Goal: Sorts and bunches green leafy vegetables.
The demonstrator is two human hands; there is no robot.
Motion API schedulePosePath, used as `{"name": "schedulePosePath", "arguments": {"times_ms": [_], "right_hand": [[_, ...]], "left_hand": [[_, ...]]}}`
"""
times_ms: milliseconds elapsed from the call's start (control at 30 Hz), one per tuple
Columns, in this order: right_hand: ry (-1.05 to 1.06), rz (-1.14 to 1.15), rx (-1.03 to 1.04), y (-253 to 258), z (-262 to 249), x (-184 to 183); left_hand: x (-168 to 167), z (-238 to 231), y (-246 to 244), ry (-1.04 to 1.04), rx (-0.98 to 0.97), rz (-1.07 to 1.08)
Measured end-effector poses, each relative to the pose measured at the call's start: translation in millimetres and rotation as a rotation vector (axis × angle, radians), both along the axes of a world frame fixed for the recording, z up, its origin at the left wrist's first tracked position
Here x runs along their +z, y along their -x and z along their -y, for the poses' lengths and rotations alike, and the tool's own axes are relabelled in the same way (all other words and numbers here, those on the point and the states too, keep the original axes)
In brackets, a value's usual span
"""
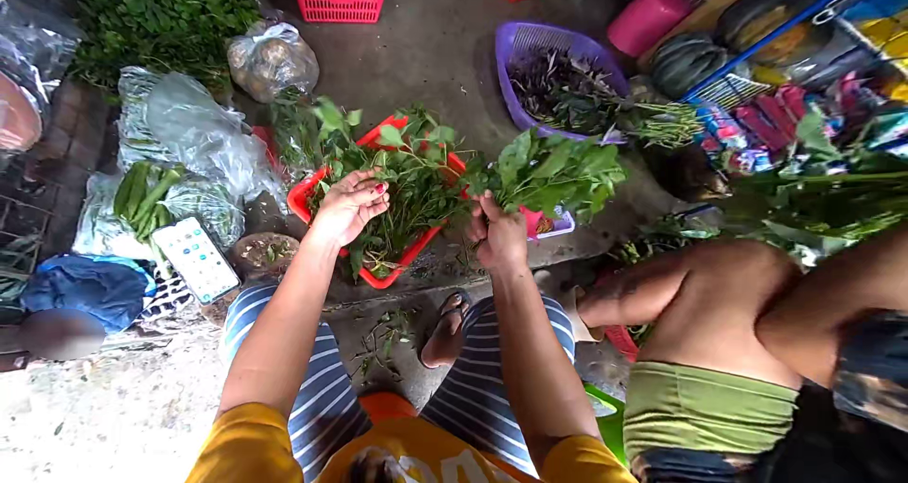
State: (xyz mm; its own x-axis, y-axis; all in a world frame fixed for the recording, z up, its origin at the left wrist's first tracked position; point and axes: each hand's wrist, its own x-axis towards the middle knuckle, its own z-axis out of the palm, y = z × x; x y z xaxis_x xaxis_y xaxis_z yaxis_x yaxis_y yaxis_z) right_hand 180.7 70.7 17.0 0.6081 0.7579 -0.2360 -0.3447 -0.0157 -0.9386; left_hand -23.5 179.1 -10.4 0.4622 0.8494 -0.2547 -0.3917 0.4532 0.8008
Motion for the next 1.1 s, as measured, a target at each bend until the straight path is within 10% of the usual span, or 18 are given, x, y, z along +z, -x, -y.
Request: {"name": "schedulePosePath", "arguments": {"times_ms": [367,567,800,1100], "right_hand": [[-0.077,0.069,-0.158,-26.5,8.8,10.2],[0.293,0.807,0.149,5.0,2.2,-7.1],[0.024,0.365,0.253,52.9,12.7,-14.0],[0.165,0.349,0.221,33.5,51.5,-36.0]], "left_hand": [[0.8,-15.1,33.7,-0.083,0.038,-0.060],[-0.7,-5.0,14.4,-0.084,0.081,-0.187],[-13.7,16.9,-28.8,-0.144,-0.053,-0.273],[-42.9,40.0,-51.5,-0.216,-0.222,-0.172]]}}
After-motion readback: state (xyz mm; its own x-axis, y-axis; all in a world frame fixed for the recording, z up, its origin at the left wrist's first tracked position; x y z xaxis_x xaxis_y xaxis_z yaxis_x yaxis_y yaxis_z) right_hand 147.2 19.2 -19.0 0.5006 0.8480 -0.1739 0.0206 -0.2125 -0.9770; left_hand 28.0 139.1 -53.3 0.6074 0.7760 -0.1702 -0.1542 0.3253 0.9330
